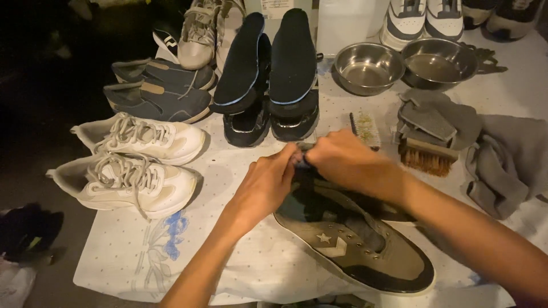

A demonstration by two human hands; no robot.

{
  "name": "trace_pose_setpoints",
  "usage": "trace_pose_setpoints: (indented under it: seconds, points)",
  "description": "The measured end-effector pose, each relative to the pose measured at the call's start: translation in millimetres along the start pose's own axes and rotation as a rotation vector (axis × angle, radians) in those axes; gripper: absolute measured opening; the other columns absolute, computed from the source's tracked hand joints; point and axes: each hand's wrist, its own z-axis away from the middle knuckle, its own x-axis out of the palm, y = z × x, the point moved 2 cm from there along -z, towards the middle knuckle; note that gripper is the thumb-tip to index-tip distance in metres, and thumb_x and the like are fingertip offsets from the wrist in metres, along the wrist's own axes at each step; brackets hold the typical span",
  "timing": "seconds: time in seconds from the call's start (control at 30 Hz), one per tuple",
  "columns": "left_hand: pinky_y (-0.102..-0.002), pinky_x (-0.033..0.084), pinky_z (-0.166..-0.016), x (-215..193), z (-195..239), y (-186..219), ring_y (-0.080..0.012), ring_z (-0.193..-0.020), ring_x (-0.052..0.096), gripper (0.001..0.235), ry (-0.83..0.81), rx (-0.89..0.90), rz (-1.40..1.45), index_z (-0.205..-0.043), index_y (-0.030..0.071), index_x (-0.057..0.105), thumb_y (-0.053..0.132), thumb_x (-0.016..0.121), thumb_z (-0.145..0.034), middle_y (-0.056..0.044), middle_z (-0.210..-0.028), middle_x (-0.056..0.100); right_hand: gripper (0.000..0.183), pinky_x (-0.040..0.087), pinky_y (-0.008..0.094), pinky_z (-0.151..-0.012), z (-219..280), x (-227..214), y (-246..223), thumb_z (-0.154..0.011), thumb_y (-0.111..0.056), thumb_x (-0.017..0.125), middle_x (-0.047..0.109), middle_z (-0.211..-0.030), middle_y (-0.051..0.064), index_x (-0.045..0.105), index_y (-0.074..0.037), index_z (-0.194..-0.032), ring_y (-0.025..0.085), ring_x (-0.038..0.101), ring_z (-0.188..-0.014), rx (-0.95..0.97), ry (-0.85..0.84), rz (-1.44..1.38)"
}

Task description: The person removes a blue insole from a grey sneaker and places it on a table. They then scrub the insole with a brush dipped in water and wipe it with a cloth. The person repeats this cleaning process for a second insole.

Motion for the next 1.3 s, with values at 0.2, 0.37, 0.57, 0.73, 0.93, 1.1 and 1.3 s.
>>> trace_pose_setpoints:
  seconds: [0.2, 0.37, 0.57, 0.73, 0.93, 1.1, 1.3]
  points:
    - [-0.05, 0.057, -0.068, 1.6, -0.6, -5.7, -0.041, -0.073, 0.075, 0.008, 0.161, 0.093, 0.113, -0.1, 0.02, 0.055, 0.013, 0.055, -0.1, -0.012, -0.073, 0.071, 0.01, 0.057, 0.046, -0.059, -10.9, 36.1, 3.4, -0.079, -0.018, 0.072, 0.068, -0.072, 0.01, 0.064, -0.014, -0.084, 0.034, 0.072, -0.068, 0.051, -0.118, 0.068]
    - [-0.048, 0.058, -0.067, 7.0, -1.7, -10.8, -0.0401, -0.072, 0.075, 0.008, 0.244, 0.141, 0.133, -0.1, 0.02, 0.058, 0.012, 0.057, -0.1, -0.016, -0.07, 0.072, 0.024, 0.062, 0.047, -0.073, -7.2, 22.6, -11.7, -0.086, -0.025, 0.076, 0.068, -0.092, 0.016, 0.066, -0.015, -0.106, 0.04, 0.074, -0.088, 0.272, -0.35, -0.073]
    - [-0.053, 0.058, -0.076, 7.3, -1.7, -10.3, -0.0444, -0.079, 0.074, 0.01, 0.212, 0.108, 0.136, -0.102, 0.02, 0.059, 0.012, 0.059, -0.097, -0.016, -0.077, 0.075, 0.023, 0.059, 0.048, -0.069, -6.7, 45.0, -2.0, -0.075, -0.027, 0.077, 0.07, -0.085, 0.014, 0.065, -0.013, -0.09, 0.038, 0.074, -0.084, 0.298, -0.219, -0.22]
    - [-0.048, 0.059, -0.071, 12.2, -2.2, -8.6, -0.0408, -0.074, 0.075, 0.011, 0.186, 0.061, 0.224, -0.1, 0.018, 0.059, 0.007, 0.06, -0.097, -0.016, -0.076, 0.075, 0.021, 0.05, 0.051, -0.075, 10.0, 54.3, -8.3, -0.087, -0.03, 0.063, 0.062, -0.088, 0.016, 0.059, -0.012, -0.096, 0.043, 0.066, -0.089, 0.165, -0.009, -0.244]
    - [-0.048, 0.058, -0.07, 15.7, -4.9, -13.7, -0.0416, -0.074, 0.074, 0.013, 0.182, 0.056, 0.206, -0.103, 0.021, 0.06, 0.01, 0.06, -0.097, -0.015, -0.068, 0.069, 0.029, 0.034, 0.036, -0.058, -2.0, 74.4, -17.5, -0.097, -0.015, 0.048, 0.037, -0.072, -0.001, 0.043, -0.022, -0.069, 0.022, 0.047, -0.063, 0.188, 0.91, 0.366]
    - [-0.046, 0.057, -0.069, 12.5, -3.0, -8.6, -0.0403, -0.071, 0.073, 0.012, 0.166, 0.052, 0.203, -0.103, 0.02, 0.06, 0.011, 0.061, -0.096, -0.015, -0.069, 0.07, 0.025, 0.047, 0.052, -0.057, 6.7, -6.8, -4.6, -0.069, -0.006, 0.07, 0.064, -0.073, 0.017, 0.05, -0.011, -0.082, 0.047, 0.065, -0.066, 0.085, -0.028, -0.263]
    - [-0.047, 0.058, -0.071, 14.8, -2.9, -10.5, -0.0405, -0.071, 0.073, 0.012, 0.164, 0.054, 0.171, -0.103, 0.017, 0.06, 0.01, 0.063, -0.094, -0.016, -0.073, 0.072, 0.022, 0.055, 0.055, -0.06, -7.0, 0.4, -8.7, -0.072, -0.015, 0.072, 0.066, -0.07, 0.017, 0.058, -0.013, -0.089, 0.045, 0.069, -0.067, -0.053, -0.114, -0.105]
